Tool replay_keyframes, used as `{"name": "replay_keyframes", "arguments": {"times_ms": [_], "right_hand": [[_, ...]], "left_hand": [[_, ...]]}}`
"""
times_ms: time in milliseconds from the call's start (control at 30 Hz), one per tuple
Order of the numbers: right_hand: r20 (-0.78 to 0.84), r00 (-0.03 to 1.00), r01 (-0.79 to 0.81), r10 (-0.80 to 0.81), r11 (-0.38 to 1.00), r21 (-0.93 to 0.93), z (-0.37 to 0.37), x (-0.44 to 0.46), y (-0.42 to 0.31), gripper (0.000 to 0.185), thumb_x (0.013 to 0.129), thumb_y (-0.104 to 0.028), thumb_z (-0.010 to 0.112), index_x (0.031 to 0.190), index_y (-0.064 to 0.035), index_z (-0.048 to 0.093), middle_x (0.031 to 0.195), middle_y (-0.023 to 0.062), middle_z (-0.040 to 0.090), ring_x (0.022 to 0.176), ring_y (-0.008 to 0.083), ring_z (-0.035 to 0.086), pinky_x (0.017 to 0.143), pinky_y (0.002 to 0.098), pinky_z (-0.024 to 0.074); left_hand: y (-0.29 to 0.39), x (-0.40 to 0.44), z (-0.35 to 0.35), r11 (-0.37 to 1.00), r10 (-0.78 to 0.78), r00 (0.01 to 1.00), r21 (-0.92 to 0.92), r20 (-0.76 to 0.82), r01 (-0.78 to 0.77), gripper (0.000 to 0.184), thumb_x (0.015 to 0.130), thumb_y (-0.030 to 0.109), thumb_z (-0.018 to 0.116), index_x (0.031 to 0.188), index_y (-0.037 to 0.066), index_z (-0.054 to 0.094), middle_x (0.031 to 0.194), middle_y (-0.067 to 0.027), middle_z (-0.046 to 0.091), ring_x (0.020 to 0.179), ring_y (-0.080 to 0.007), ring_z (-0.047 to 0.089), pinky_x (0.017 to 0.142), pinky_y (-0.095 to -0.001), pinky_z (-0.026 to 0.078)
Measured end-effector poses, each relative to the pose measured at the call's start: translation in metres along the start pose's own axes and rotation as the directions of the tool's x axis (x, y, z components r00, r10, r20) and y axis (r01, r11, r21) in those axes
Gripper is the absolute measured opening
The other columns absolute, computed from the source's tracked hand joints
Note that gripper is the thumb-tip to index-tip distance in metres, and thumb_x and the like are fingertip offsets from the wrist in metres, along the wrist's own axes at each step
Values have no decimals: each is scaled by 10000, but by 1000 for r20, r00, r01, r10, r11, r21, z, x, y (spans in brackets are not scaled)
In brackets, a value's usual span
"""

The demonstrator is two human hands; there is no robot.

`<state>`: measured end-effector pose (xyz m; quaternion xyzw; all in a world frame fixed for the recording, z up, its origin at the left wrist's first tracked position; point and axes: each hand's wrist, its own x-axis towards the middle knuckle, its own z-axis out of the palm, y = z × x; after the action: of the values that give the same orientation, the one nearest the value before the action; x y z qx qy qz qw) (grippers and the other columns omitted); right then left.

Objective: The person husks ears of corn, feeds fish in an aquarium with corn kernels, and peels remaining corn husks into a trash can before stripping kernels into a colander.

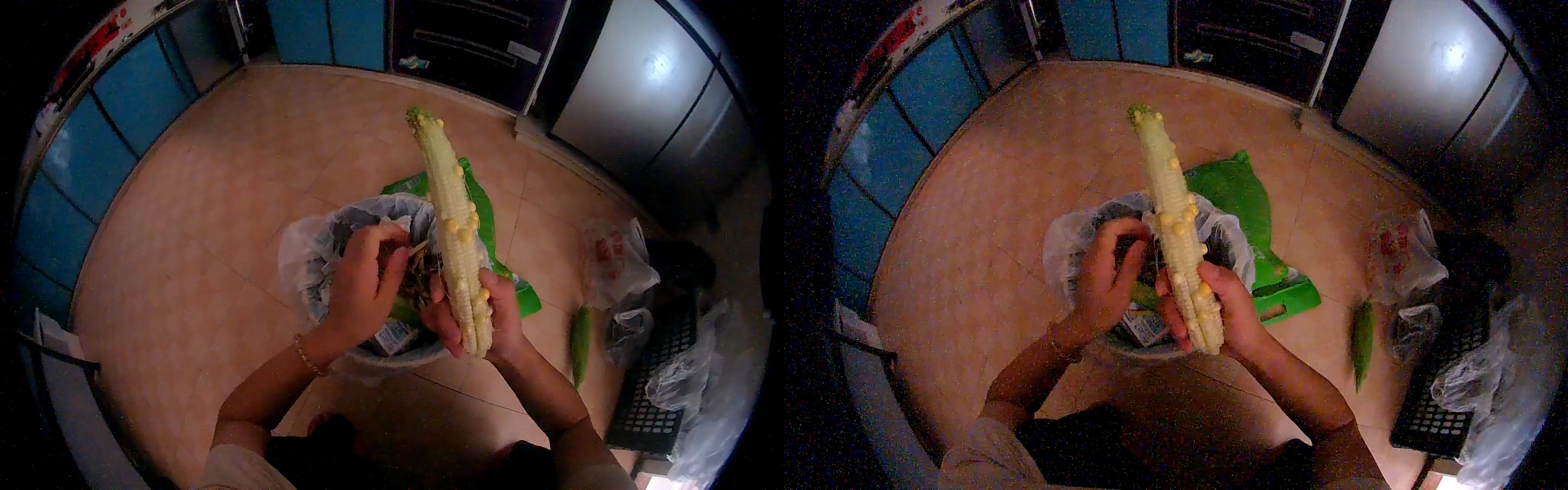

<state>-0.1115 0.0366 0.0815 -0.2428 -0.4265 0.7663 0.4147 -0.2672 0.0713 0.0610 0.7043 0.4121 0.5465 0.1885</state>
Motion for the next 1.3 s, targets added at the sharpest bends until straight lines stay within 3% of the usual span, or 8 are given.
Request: {"name": "replay_keyframes", "arguments": {"times_ms": [167, 233, 467, 767, 933, 1167, 1233, 1300], "right_hand": [[13, 999, -30, 30, 999, -27, -1, 1, 8, 537, 769, -540, 313, 857, -39, 482, 477, 77, 474, 389, 157, 446, 438, 228, 362], [-52, 996, -73, 69, 993, -89, 4, 2, 11, 536, 769, -533, 321, 859, -30, 482, 501, 89, 482, 400, 164, 455, 425, 239, 376], [-128, 988, -106, 90, 987, -121, 12, 8, 20, 526, 768, -511, 333, 865, -15, 478, 535, 110, 489, 413, 183, 465, 380, 264, 386], [4, 999, -36, 36, 998, 51, 8, 12, 7, 561, 774, -542, 244, 866, -36, 470, 418, 68, 433, 341, 160, 398, 387, 229, 319], [10, 1000, 23, -23, 999, -39, 7, 8, 4, 554, 781, -542, 265, 870, -36, 472, 446, 79, 450, 355, 163, 420, 382, 234, 336], [-113, 989, -115, 96, 977, -178, 7, 8, 11, 607, 803, -592, 225, 858, -42, 475, 522, 105, 484, 387, 173, 456, 352, 254, 374], [-103, 988, -132, 113, 971, -200, 7, 9, 10, 632, 803, -607, 198, 856, -41, 475, 517, 102, 481, 386, 172, 455, 353, 254, 373], [-113, 988, -131, 106, 960, -249, 7, 9, 9, 683, 786, -638, 160, 852, -35, 476, 511, 97, 479, 384, 167, 452, 353, 250, 370]], "left_hand": [[2, 4, -5, 971, 26, 993, -232, -119, -53, 206, 855, 195, 414, 784, 20, 496, 719, -98, 525, 731, -216, 525, 605, -314, 402], [14, 9, -11, 995, -88, 993, -28, 74, 91, 225, 857, 223, 409, 778, 34, 503, 692, -108, 535, 673, -247, 537, 565, -335, 403], [23, 11, -6, 991, -24, 998, 134, -51, 31, 242, 865, 198, 398, 725, 35, 508, 575, -140, 501, 512, -299, 502, 465, -360, 375], [8, -5, -13, 961, -204, 978, -202, -43, 191, 243, 870, 169, 391, 698, 11, 458, 544, -69, 450, 491, -138, 437, 469, -267, 363], [12, -1, -8, 925, -2, 999, -379, 44, 19, 216, 853, 183, 421, 722, 17, 465, 569, -71, 481, 527, -149, 490, 510, -260, 399], [17, 3, -9, 980, -123, 964, -122, 236, 155, 200, 847, 173, 423, 730, 20, 478, 583, -110, 493, 507, -241, 513, 467, -319, 394], [5, 2, -8, 982, 182, 977, -76, 108, -175, 189, 845, 151, 427, 716, 19, 466, 573, -118, 475, 483, -254, 493, 442, -330, 369], [5, -2, -11, 994, 82, 989, -76, 124, -73, 179, 843, 138, 429, 713, 19, 459, 574, -124, 473, 488, -258, 492, 445, -330, 364]]}}
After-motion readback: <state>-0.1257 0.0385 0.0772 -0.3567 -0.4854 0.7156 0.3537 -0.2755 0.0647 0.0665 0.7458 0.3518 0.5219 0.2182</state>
